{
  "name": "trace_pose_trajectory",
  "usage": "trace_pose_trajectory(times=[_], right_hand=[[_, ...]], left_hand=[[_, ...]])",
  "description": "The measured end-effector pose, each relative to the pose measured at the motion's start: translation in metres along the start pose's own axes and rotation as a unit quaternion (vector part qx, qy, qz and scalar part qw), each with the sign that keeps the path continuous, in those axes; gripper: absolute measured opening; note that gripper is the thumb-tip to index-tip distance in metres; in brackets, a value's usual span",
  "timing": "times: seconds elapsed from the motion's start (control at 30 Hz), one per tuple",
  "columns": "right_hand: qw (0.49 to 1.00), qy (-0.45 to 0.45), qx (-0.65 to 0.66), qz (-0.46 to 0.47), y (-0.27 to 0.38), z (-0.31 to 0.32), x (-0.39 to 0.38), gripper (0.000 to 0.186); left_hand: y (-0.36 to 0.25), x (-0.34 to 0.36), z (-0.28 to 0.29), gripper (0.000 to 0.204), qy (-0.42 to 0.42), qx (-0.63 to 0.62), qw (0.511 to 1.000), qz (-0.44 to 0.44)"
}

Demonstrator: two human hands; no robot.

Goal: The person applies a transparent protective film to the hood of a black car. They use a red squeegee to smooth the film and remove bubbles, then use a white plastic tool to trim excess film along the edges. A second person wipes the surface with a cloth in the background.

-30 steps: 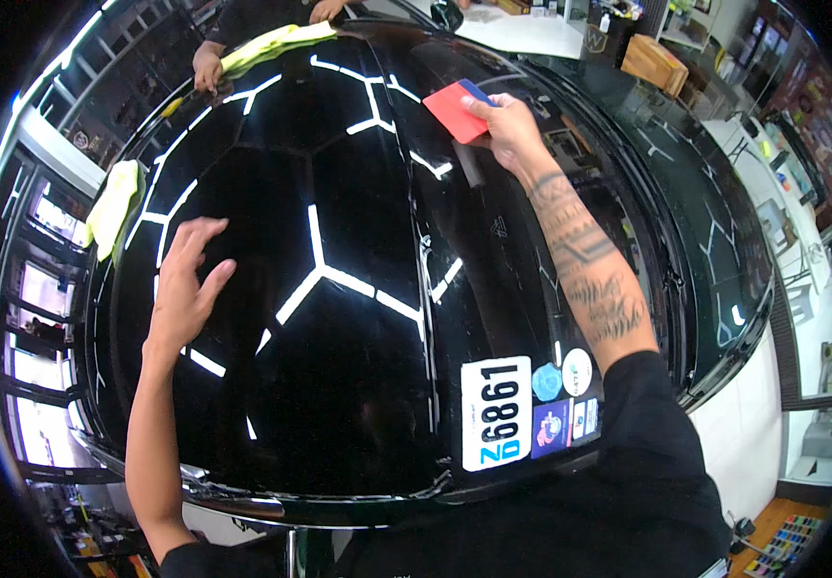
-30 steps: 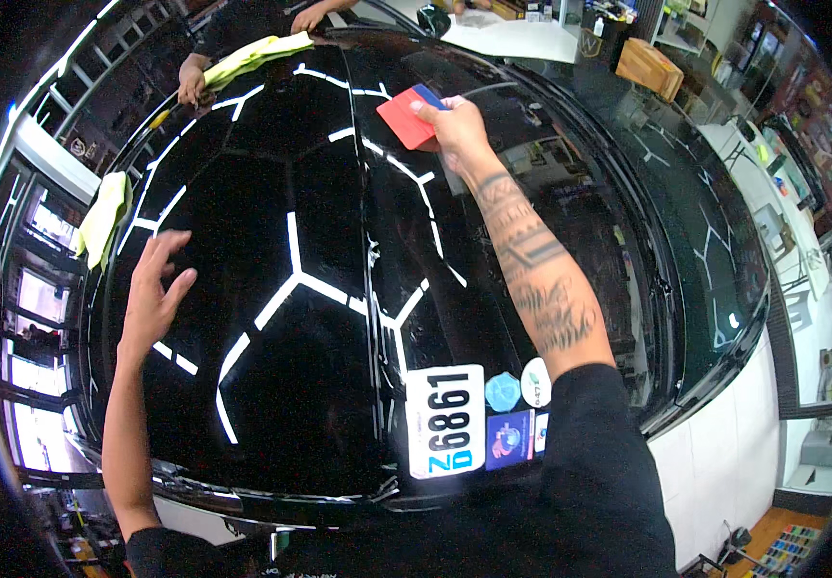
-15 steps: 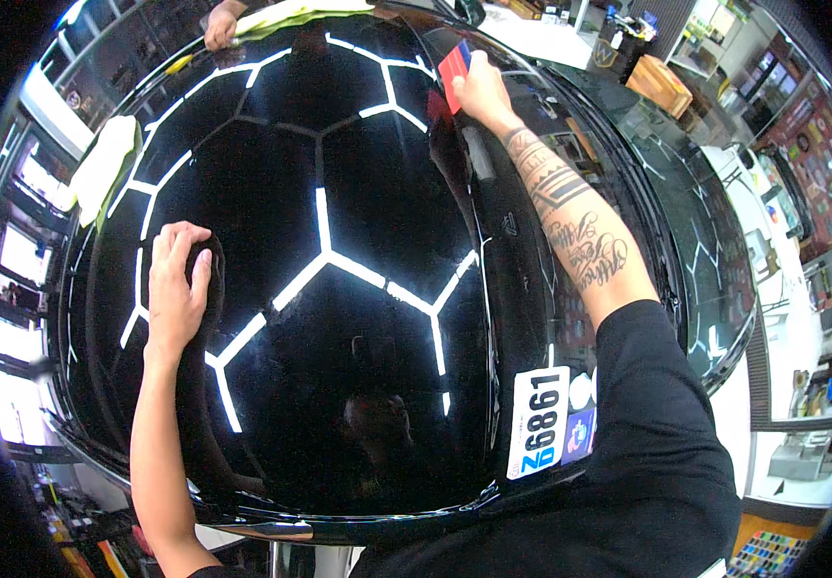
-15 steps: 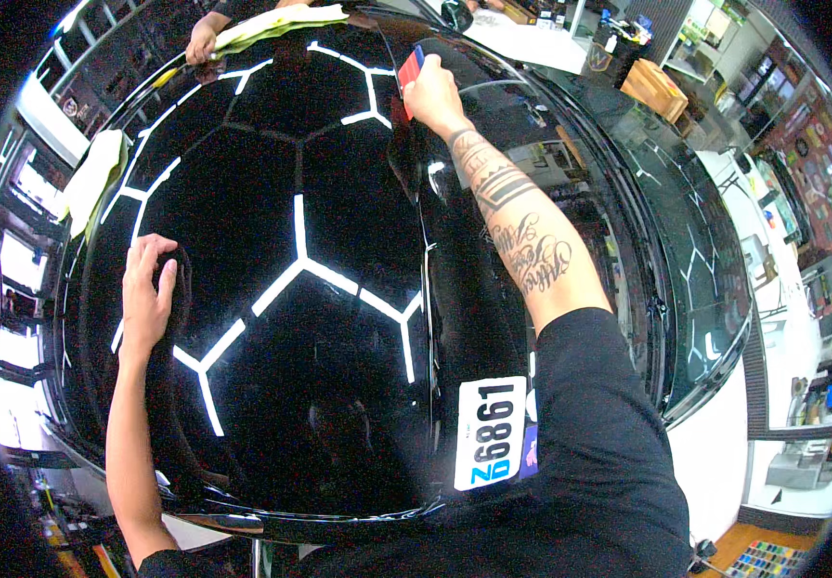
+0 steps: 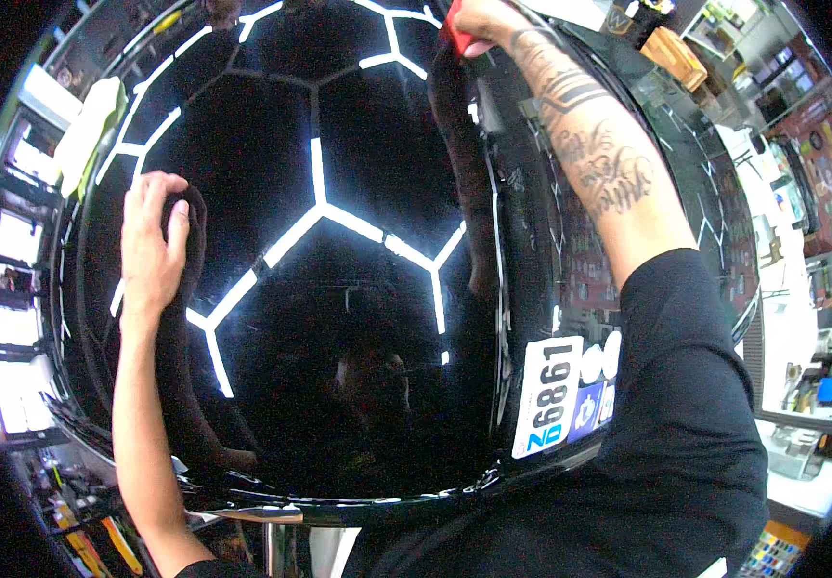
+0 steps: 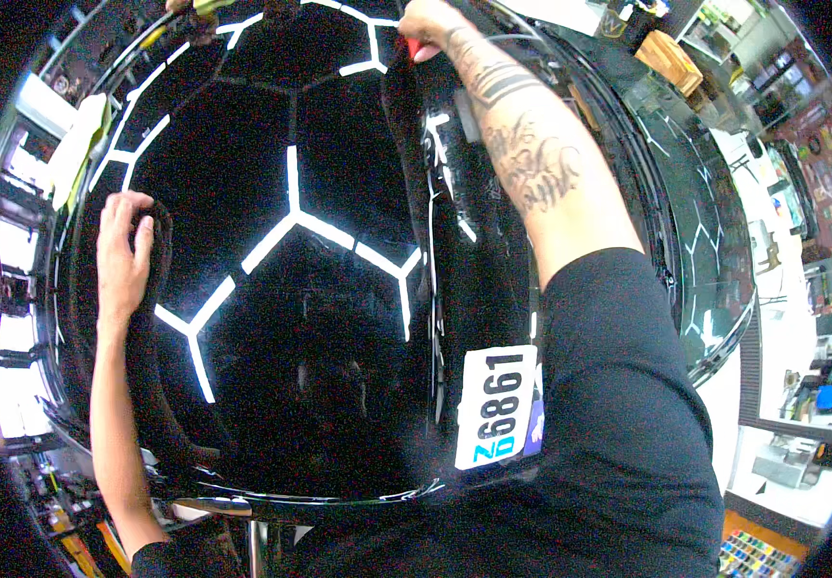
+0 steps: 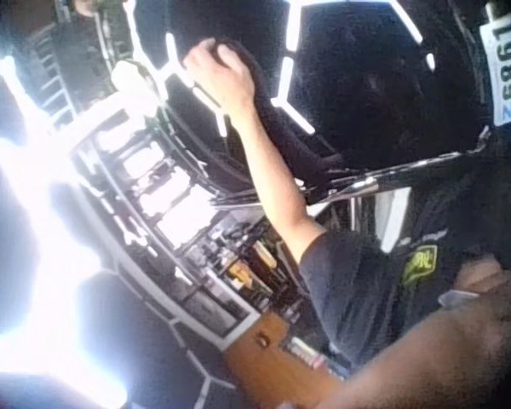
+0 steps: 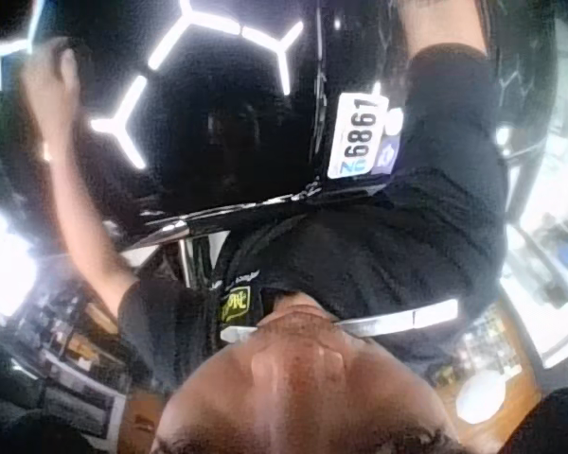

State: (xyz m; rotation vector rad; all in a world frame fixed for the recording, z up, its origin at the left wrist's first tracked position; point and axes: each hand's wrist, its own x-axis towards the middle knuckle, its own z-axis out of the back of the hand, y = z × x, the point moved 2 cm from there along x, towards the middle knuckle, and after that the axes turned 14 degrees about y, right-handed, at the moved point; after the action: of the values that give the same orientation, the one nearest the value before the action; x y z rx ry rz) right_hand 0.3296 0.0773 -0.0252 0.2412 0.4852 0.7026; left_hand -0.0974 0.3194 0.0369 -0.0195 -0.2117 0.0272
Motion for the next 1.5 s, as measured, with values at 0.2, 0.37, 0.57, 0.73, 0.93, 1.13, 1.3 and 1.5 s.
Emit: trace_pose_trajectory(times=[0.2,0.37,0.57,0.73,0.93,1.13,1.3,1.5], right_hand=[[0.957,-0.104,0.271,0.009,0.019,0.035,-0.067,0.015],[0.971,-0.027,0.230,-0.064,0.020,0.057,-0.086,0.013],[0.981,0.015,0.195,-0.010,0.023,0.039,-0.088,0.011],[0.970,0.059,0.233,-0.045,0.016,0.037,-0.081,0.023],[0.971,0.005,0.239,-0.021,0.029,0.020,-0.098,0.015],[0.991,-0.123,0.051,0.015,0.024,-0.010,-0.083,0.027],[0.987,-0.145,0.064,-0.001,0.019,-0.005,-0.085,0.027],[0.965,0.159,0.166,-0.127,0.031,0.043,-0.071,0.026]], left_hand=[[-0.008,0.004,0.009,0.018,-0.016,-0.033,0.999,0.001],[-0.013,0.007,0.012,0.019,-0.013,-0.027,1.000,0.003],[-0.007,0.003,0.006,0.021,-0.013,-0.037,0.999,-0.004],[-0.014,0.004,0.008,0.019,-0.014,-0.061,0.998,0.009],[-0.008,0.003,0.004,0.021,0.001,-0.030,1.000,0.009],[-0.011,0.005,0.001,0.019,0.000,-0.017,1.000,-0.007],[-0.013,0.009,0.002,0.018,-0.003,-0.011,1.000,-0.013],[-0.006,0.006,0.007,0.018,-0.002,-0.024,1.000,-0.007]])
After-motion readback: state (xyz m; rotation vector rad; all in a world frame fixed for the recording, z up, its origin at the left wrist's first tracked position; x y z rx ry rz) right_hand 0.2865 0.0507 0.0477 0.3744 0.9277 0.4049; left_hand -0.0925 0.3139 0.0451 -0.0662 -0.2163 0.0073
